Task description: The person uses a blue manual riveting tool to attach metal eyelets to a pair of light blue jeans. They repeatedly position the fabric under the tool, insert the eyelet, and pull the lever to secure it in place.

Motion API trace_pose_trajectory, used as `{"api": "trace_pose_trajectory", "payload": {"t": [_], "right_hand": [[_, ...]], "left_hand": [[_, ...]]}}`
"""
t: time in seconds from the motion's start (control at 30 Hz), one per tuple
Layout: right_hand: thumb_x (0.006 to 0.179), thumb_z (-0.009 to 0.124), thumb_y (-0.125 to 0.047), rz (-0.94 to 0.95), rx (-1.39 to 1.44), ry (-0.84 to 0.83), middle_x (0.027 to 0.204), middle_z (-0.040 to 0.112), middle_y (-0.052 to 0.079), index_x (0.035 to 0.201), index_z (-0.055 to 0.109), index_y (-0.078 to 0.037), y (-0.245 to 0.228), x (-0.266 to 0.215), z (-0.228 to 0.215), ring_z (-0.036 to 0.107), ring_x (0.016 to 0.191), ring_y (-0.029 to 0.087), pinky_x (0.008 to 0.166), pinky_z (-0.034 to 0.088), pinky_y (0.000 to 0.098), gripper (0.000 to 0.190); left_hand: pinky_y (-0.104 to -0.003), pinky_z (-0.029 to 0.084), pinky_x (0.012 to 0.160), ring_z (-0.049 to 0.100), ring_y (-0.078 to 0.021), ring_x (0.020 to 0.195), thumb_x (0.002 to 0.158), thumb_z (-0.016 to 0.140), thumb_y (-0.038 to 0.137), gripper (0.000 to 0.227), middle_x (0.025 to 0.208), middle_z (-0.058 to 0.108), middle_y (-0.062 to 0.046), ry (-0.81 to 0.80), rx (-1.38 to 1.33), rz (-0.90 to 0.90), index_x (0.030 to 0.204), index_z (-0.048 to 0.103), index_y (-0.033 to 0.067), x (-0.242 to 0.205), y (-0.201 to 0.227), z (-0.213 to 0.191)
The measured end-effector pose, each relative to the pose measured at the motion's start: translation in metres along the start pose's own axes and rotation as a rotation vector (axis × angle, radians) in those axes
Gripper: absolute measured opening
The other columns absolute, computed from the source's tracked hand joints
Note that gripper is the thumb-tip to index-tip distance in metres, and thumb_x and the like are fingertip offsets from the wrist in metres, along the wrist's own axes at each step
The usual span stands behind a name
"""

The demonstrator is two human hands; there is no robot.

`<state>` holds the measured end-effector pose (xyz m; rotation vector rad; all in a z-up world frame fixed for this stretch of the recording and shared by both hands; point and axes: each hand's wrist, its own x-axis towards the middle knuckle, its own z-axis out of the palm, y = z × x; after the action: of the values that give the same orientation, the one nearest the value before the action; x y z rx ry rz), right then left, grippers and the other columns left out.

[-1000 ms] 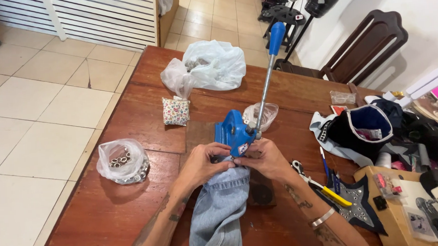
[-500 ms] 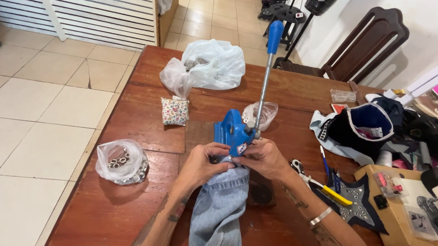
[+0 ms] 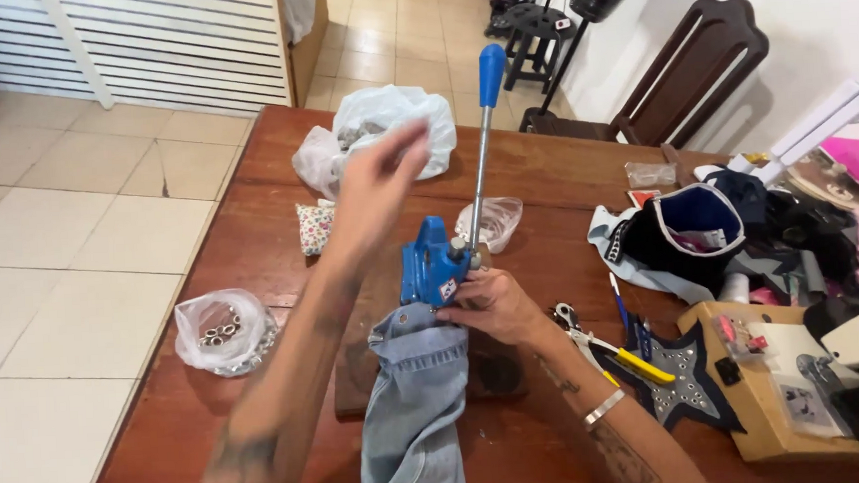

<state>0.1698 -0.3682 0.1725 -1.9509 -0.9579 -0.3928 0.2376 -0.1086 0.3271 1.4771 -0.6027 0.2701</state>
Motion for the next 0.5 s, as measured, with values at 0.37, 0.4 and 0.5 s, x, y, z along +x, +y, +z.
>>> {"api": "trace_pose_trajectory", "payload": {"t": [0.37,0.4,0.5], "right_hand": [[0.102,0.1,-0.025,0.075,-0.142,-0.105,0.12,0.094,0.005,0.116,0.096,-0.008,-0.014,0.008,-0.01,0.089,0.105,0.02,0.1,0.07,0.035,0.022],[0.102,0.1,-0.025,0.082,-0.138,-0.095,0.12,0.094,0.005,0.116,0.096,-0.008,-0.013,0.003,-0.007,0.089,0.105,0.02,0.1,0.07,0.035,0.022],[0.103,0.099,-0.024,0.069,-0.093,-0.126,0.126,0.095,0.006,0.116,0.094,-0.008,-0.009,0.006,-0.008,0.09,0.117,0.019,0.11,0.071,0.0352,0.021]], "left_hand": [[-0.026,0.045,0.062,0.041,-0.0081,0.06,0.106,0.066,0.062,0.062,0.069,0.044,0.007,-0.246,-0.509,-0.034,0.088,0.089,0.0085,0.086,0.115,0.095],[-0.026,0.045,0.062,0.041,-0.0081,0.06,0.106,0.066,0.062,0.062,0.069,0.044,0.007,-0.256,-0.506,-0.043,0.088,0.089,0.0085,0.062,0.129,0.092],[-0.027,0.053,0.065,0.059,-0.0077,0.048,0.103,0.044,0.082,0.086,0.053,0.063,0.001,-0.335,-0.2,0.089,0.081,0.087,0.012,0.003,0.16,0.079]]}}
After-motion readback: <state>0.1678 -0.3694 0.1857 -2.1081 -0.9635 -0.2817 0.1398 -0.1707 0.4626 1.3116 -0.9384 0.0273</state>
